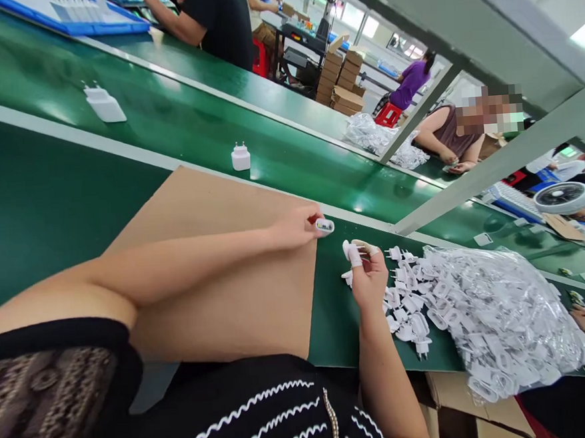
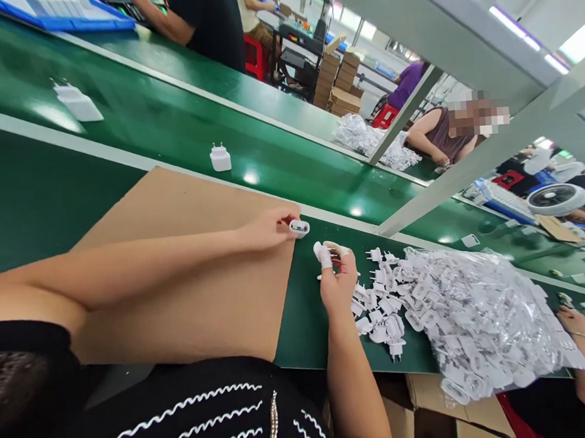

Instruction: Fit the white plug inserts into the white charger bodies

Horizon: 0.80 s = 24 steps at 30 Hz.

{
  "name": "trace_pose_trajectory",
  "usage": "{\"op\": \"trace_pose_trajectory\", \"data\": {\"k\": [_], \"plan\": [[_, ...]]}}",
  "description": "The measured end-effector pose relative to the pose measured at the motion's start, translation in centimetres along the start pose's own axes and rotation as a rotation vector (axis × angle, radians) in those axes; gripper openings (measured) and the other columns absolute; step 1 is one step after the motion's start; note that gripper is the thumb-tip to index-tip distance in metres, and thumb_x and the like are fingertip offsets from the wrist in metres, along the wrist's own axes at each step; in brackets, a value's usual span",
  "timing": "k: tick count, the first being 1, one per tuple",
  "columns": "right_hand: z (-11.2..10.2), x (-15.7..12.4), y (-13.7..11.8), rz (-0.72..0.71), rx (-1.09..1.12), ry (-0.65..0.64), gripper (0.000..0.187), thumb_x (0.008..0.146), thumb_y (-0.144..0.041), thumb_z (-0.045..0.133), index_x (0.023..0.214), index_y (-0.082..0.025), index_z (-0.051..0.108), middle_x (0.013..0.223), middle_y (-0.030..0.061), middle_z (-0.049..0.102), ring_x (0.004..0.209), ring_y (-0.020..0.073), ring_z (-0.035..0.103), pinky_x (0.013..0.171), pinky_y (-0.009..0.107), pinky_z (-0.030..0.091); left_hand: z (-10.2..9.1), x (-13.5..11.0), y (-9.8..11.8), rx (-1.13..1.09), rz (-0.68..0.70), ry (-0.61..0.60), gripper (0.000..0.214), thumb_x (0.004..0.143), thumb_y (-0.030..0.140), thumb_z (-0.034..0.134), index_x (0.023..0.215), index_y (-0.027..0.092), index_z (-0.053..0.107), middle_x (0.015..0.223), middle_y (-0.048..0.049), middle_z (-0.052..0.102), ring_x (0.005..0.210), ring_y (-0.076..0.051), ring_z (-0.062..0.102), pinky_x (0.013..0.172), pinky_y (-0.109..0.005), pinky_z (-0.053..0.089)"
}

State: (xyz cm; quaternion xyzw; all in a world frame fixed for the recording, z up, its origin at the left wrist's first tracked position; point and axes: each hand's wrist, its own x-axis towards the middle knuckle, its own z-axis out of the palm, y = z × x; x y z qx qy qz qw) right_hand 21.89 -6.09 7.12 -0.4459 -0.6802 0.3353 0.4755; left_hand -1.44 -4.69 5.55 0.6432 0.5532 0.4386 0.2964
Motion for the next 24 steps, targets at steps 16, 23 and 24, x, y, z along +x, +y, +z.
{"op": "trace_pose_trajectory", "data": {"k": [16,23,24], "plan": [[2.8,-0.2,-2.2,-0.623,-0.580,-0.429,0.035,0.099,-0.014,0.051,0.128,-0.022,0.067,0.104,0.0104,0.070,0.100,0.0250,0.063,0.085,0.040,0.056,0.6,-6.9,-1.8,-0.115,0.206,-0.063,0.019,0.085,0.034,0.080,0.096,0.018,0.077,0.096,-0.0060,0.075,0.092,-0.020,0.066,0.086,-0.030,0.049],[3.0,0.1,-2.9,-0.609,-0.643,-0.447,0.033,0.096,-0.012,0.050,0.121,-0.020,0.070,0.094,0.0087,0.069,0.092,0.0245,0.062,0.081,0.037,0.055,0.6,-6.9,-1.6,-0.133,0.191,-0.058,0.018,0.085,0.034,0.079,0.093,0.019,0.077,0.095,-0.0056,0.075,0.090,-0.020,0.067,0.084,-0.030,0.049],[3.0,0.1,-3.1,-0.600,-0.652,-0.437,0.034,0.095,-0.012,0.049,0.120,-0.021,0.070,0.094,0.0086,0.069,0.092,0.0246,0.062,0.081,0.038,0.055,0.6,-6.9,-1.5,-0.130,0.176,-0.064,0.018,0.085,0.036,0.079,0.092,0.019,0.077,0.094,-0.0053,0.075,0.090,-0.021,0.067,0.084,-0.031,0.049]]}}
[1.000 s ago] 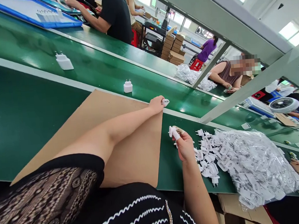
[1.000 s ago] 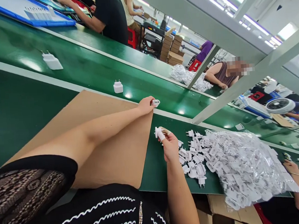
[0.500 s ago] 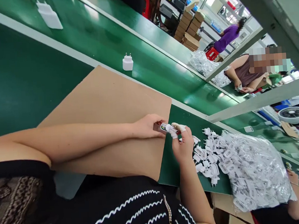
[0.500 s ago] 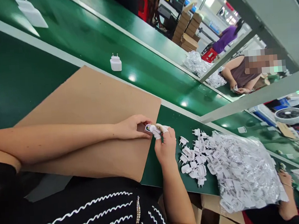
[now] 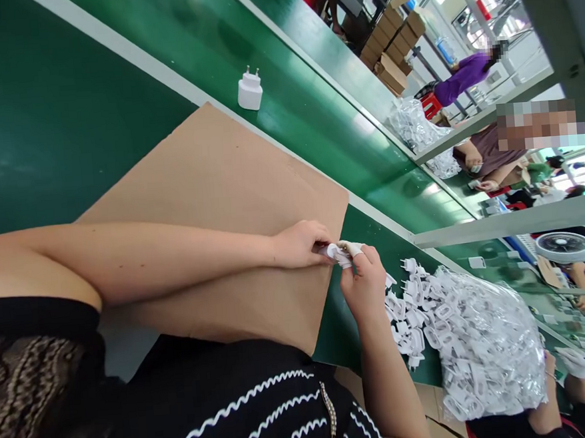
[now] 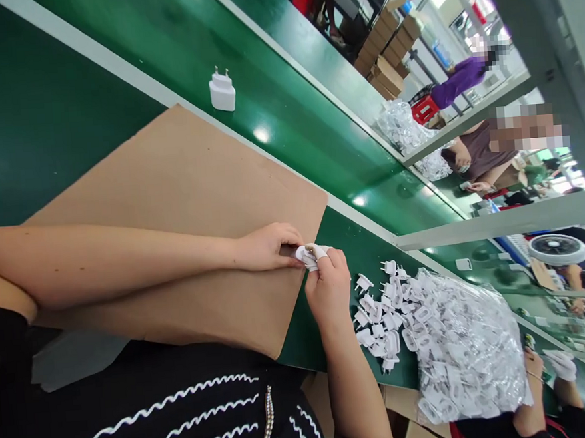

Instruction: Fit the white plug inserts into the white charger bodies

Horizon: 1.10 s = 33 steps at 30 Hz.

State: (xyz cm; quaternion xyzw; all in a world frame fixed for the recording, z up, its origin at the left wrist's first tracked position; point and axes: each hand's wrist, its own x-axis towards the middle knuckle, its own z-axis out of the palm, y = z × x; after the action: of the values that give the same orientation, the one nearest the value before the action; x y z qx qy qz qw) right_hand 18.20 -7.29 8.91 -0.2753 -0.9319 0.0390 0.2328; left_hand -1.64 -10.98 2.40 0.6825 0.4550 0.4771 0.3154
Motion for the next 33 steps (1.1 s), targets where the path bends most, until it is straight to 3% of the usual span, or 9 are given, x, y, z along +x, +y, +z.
{"op": "trace_pose_trajectory", "data": {"k": [5,12,18,21,24,28,30,33], "plan": [[-0.6,0.2,-0.2,0.067,-0.028,0.069,0.035,0.094,-0.014,0.050,0.120,-0.023,0.071,0.095,0.0091,0.068,0.092,0.0259,0.062,0.080,0.040,0.055,-0.3,0.1,0.4,0.018,-0.061,-0.007,0.022,0.083,0.041,0.080,0.083,0.019,0.076,0.090,-0.0058,0.074,0.088,-0.022,0.067,0.083,-0.033,0.049],[0.0,0.2,-0.1,0.020,0.006,-0.015,0.036,0.094,-0.011,0.049,0.120,-0.022,0.071,0.093,0.0082,0.068,0.092,0.0247,0.061,0.080,0.037,0.054,-0.2,0.0,0.6,-0.002,-0.056,-0.007,0.018,0.083,0.035,0.080,0.090,0.019,0.077,0.093,-0.0057,0.075,0.090,-0.022,0.067,0.085,-0.033,0.049],[0.3,-0.1,0.2,-0.003,-0.057,-0.010,0.027,0.093,-0.011,0.052,0.103,-0.021,0.076,0.076,0.0053,0.058,0.078,0.0230,0.054,0.067,0.033,0.046,-0.1,0.0,0.4,0.019,-0.059,-0.005,0.019,0.083,0.036,0.080,0.090,0.019,0.077,0.093,-0.0060,0.075,0.089,-0.022,0.067,0.085,-0.033,0.049],[1.0,-0.4,0.0,0.077,-0.049,0.007,0.028,0.091,-0.012,0.052,0.101,-0.021,0.077,0.076,0.0056,0.058,0.078,0.0229,0.054,0.068,0.033,0.046,-0.2,-0.1,0.4,0.024,-0.066,-0.010,0.023,0.083,0.039,0.079,0.093,0.019,0.077,0.096,-0.0068,0.076,0.093,-0.023,0.068,0.088,-0.035,0.050],[1.3,-0.9,-0.1,0.217,0.071,0.012,0.033,0.093,-0.019,0.053,0.119,-0.024,0.073,0.084,0.0057,0.064,0.084,0.0233,0.060,0.075,0.034,0.051,-0.2,-0.2,0.6,0.028,-0.099,-0.012,0.028,0.084,0.045,0.077,0.095,0.019,0.077,0.096,-0.0069,0.076,0.094,-0.024,0.068,0.088,-0.036,0.052],[-0.6,-2.8,0.4,0.350,0.277,0.058,0.055,0.096,-0.033,0.062,0.149,-0.026,0.051,0.126,0.0112,0.063,0.099,0.0226,0.065,0.086,0.037,0.055,-0.2,-0.3,1.6,0.007,-0.204,-0.023,0.037,0.080,0.051,0.077,0.099,0.020,0.077,0.098,-0.0072,0.076,0.094,-0.025,0.069,0.088,-0.037,0.054],[-1.9,-4.7,0.9,0.408,0.133,0.059,0.056,0.096,-0.035,0.062,0.150,-0.023,0.051,0.137,0.0154,0.057,0.108,0.0261,0.063,0.092,0.042,0.054,-0.5,0.2,2.0,-0.032,-0.324,-0.044,0.041,0.077,0.053,0.078,0.102,0.020,0.077,0.103,-0.0069,0.077,0.094,-0.025,0.071,0.087,-0.037,0.055],[-2.5,-7.5,1.6,0.530,-0.180,-0.067,0.050,0.093,-0.027,0.064,0.142,-0.017,0.058,0.124,0.0173,0.062,0.113,0.0330,0.059,0.096,0.049,0.050,-1.9,2.4,1.6,-0.013,-0.477,-0.034,0.049,0.072,0.055,0.080,0.108,0.021,0.077,0.107,-0.0061,0.078,0.096,-0.027,0.072,0.089,-0.037,0.056]]}}
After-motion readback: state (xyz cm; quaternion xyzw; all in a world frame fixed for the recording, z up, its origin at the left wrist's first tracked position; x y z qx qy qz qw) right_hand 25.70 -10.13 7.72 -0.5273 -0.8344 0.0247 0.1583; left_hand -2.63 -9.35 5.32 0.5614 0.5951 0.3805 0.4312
